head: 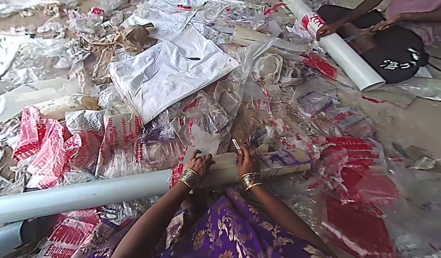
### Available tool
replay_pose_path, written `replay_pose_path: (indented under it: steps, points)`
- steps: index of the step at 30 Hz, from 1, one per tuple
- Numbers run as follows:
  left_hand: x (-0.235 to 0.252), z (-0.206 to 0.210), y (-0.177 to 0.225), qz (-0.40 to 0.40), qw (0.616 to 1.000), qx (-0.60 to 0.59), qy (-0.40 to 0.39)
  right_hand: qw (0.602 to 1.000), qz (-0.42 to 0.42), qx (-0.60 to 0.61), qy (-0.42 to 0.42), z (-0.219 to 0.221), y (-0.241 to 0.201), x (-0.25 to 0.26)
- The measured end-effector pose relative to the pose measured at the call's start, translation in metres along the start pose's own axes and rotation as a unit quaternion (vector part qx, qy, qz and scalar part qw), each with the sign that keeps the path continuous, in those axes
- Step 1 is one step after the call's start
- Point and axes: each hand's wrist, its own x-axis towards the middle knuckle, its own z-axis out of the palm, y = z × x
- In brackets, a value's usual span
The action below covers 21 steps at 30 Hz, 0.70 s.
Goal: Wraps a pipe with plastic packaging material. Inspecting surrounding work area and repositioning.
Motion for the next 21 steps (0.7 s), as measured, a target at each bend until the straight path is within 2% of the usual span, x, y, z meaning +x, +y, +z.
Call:
replay_pose_path:
  steps: [2,6,8,10,14,18,21]
  points:
    - [0.015,-0.015,0.002,-0.029,0.996,0.009,-0.079,1.0,-0.002,-0.002,0.009,0.0,-0.001,-0.001]
    - [0.044,-0.022,-0.009,-0.099,0.987,-0.022,-0.124,1.0,0.006,-0.006,0.001,0.001,-0.001,0.001]
    - [0.058,-0.019,-0.021,-0.142,0.981,-0.07,-0.113,1.0,0.008,-0.001,-0.009,0.0,-0.002,-0.001]
    - [0.071,-0.019,-0.023,-0.159,0.981,-0.061,-0.091,1.0,-0.008,0.013,0.016,0.002,0.001,-0.005]
    - [0.102,-0.016,-0.009,-0.129,0.99,-0.024,-0.056,0.989,-0.073,0.046,0.116,0.014,0.017,-0.016]
    - [0.12,-0.021,-0.004,-0.128,0.99,-0.017,-0.062,0.985,-0.092,0.051,0.137,0.018,0.023,-0.016]
    - [0.109,-0.032,-0.001,-0.115,0.992,-0.009,-0.044,0.985,-0.087,0.065,0.133,0.016,0.022,-0.018]
